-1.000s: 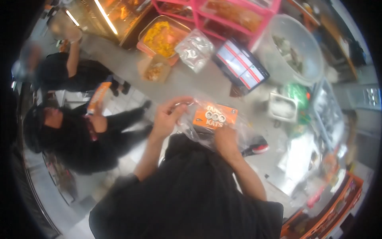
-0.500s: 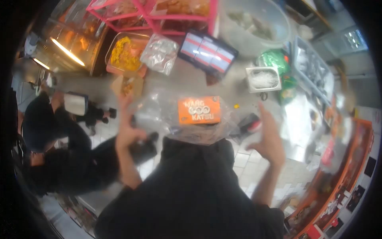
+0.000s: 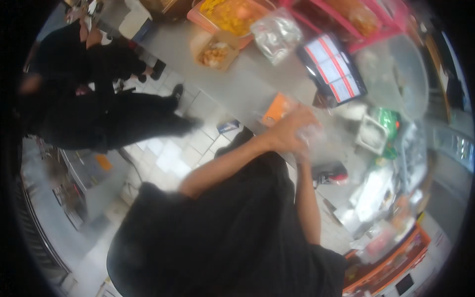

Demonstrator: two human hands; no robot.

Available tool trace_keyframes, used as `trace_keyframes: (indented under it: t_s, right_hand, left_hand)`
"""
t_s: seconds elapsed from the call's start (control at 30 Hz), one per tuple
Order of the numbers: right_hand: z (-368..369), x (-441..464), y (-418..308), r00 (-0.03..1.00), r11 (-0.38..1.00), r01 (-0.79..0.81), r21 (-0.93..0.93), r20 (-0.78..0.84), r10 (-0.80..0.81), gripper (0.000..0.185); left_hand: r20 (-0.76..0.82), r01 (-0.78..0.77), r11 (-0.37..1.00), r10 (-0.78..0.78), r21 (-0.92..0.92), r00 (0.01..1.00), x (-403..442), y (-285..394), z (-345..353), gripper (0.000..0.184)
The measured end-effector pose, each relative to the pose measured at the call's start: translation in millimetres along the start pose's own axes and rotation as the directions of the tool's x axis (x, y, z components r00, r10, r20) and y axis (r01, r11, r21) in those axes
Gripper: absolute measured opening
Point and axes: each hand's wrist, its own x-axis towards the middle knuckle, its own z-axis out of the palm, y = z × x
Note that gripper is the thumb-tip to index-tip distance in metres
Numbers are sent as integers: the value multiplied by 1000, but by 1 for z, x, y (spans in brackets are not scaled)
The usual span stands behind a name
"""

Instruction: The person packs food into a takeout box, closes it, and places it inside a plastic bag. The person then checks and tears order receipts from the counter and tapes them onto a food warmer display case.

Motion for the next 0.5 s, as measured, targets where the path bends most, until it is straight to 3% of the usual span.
trace_keyframes:
  t_s: [0.03, 0.07, 0.13, 0.2, 0.27, 0.33, 0.4, 0.43, 0.47, 0.5]
  right_hand:
    - [6, 0, 1, 999, 1000, -29, 0, 17, 29, 51]
    - [9, 0, 1, 998, 999, -49, -10, 26, 49, 50]
    - [15, -1, 2, 997, 997, -70, -38, 34, 71, 49]
    - [18, -3, 3, 995, 993, -98, -69, 25, 100, 47]
    - [23, -5, 4, 992, 988, -124, -91, 21, 127, 45]
    - [32, -7, 4, 988, 981, -149, -120, 16, 152, 44]
    - [44, -13, 0, 980, 970, -190, -149, 29, 197, 42]
    - [53, -17, -5, 968, 964, -233, -129, 63, 242, 41]
    - [63, -20, -11, 940, 949, -314, -15, 136, 313, 41]
    - [72, -22, -24, 824, 743, -560, 366, 337, 455, 53]
  left_hand:
    - [200, -80, 997, 75, 18, 977, 0, 7, -3, 59]
    - [184, -87, 996, 82, 14, 979, -6, 21, -13, 59]
    - [99, -195, 957, 219, -213, 971, -22, 49, -39, 70]
    - [-98, -156, 984, 147, -89, 984, -35, 18, -58, 84]
    - [-154, 59, 997, -67, -54, 986, -45, -13, -54, 102]
    - [5, 141, 889, -159, 435, 987, -49, -37, -33, 119]
    - [36, 108, 870, -143, 481, 989, -41, -30, -23, 119]
    - [-10, 171, 793, -204, 585, 979, -42, -21, -9, 116]
    - [-76, 227, 701, -240, 676, 968, -49, -17, 0, 113]
    - [11, 54, 684, -89, 728, 996, -71, -63, 6, 109]
